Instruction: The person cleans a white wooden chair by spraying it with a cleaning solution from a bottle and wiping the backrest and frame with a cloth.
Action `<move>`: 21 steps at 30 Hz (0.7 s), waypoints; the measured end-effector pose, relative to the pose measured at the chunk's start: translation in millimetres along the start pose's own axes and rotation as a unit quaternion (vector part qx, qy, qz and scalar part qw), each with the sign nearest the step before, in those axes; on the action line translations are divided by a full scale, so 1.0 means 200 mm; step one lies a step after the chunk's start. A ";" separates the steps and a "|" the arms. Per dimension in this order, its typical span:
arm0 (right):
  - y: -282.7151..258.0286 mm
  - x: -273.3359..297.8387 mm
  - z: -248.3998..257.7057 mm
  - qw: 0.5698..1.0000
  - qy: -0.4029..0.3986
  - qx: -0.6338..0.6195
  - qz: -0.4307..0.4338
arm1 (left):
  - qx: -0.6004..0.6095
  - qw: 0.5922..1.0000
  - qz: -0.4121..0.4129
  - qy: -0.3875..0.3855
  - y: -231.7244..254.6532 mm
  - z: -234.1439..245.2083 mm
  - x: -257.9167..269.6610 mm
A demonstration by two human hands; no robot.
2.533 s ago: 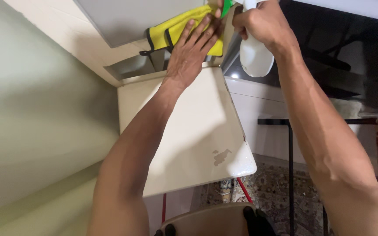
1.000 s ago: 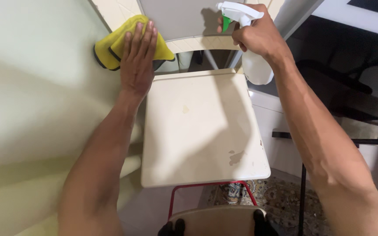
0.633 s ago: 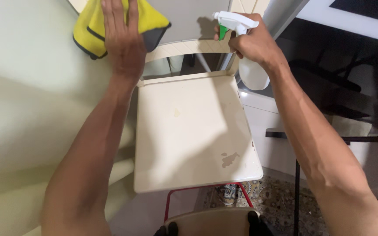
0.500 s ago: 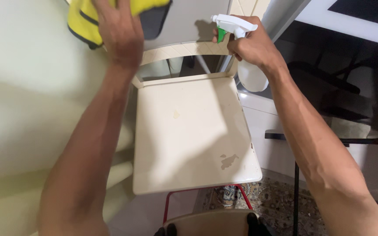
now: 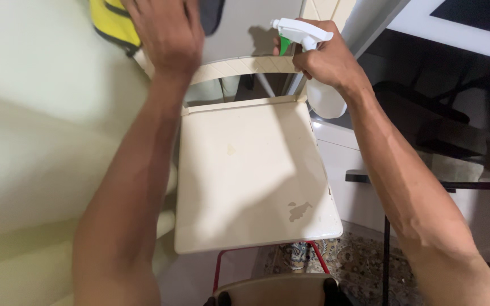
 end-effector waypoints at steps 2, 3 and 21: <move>-0.01 0.00 -0.01 1.000 0.000 -0.001 -0.008 | 0.013 0.996 0.046 -0.073 0.05 0.03 0.05; -0.01 0.00 -0.02 1.000 -0.001 -0.001 -0.013 | 0.004 0.992 0.053 -0.116 0.07 0.04 0.08; -0.01 0.00 -0.04 1.000 -0.002 0.000 -0.028 | -0.071 0.967 0.085 -0.229 0.09 -0.06 0.59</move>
Point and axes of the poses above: each hand's wrist, its own x-axis away from the middle knuckle, its own z-axis out of the back of the hand, y = z × x, the point moved 3 cm from there along -x, towards the middle knuckle, and after that the axes turned 6 degrees about z, right-handed, at the moved point
